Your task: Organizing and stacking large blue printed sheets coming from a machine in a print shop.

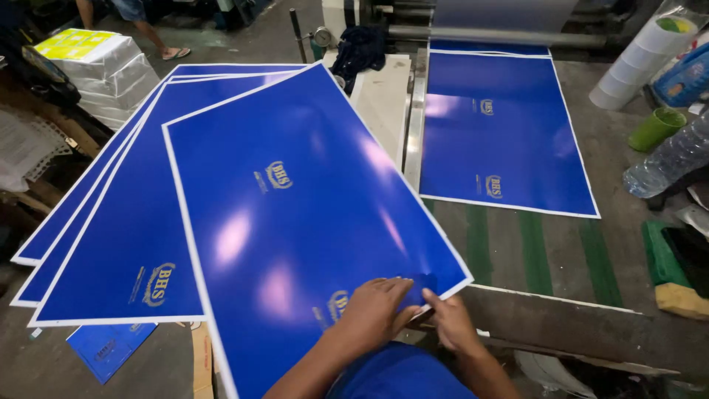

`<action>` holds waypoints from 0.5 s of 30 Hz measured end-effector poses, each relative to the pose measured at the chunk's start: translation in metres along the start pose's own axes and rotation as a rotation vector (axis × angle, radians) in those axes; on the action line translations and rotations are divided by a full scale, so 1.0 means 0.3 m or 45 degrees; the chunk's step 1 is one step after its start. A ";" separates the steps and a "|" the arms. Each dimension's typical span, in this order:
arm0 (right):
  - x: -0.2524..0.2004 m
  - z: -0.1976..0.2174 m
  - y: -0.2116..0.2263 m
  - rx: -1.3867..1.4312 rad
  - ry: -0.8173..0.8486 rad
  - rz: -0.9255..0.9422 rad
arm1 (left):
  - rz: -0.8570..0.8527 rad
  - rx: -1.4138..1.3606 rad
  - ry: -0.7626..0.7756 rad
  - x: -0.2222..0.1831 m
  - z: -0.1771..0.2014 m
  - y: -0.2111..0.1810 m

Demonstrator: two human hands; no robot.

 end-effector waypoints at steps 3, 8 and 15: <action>-0.083 0.009 0.159 0.200 -0.168 0.006 | -0.068 0.116 -0.082 -0.083 0.100 0.032; -0.098 0.255 0.055 0.320 -0.450 0.123 | 0.068 0.395 -0.439 -0.252 0.283 0.188; -0.247 0.556 0.117 0.090 -1.006 0.235 | 0.673 0.917 -0.184 -0.400 0.436 0.229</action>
Point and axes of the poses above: each hand's wrist, its own x-axis towards the middle knuckle, its own z-axis out of the back of the hand, y = z × x, the point moved 2 cm from there along x, towards the middle knuckle, and after that the axes turned 13 degrees about -x, right-handed, at the moved point
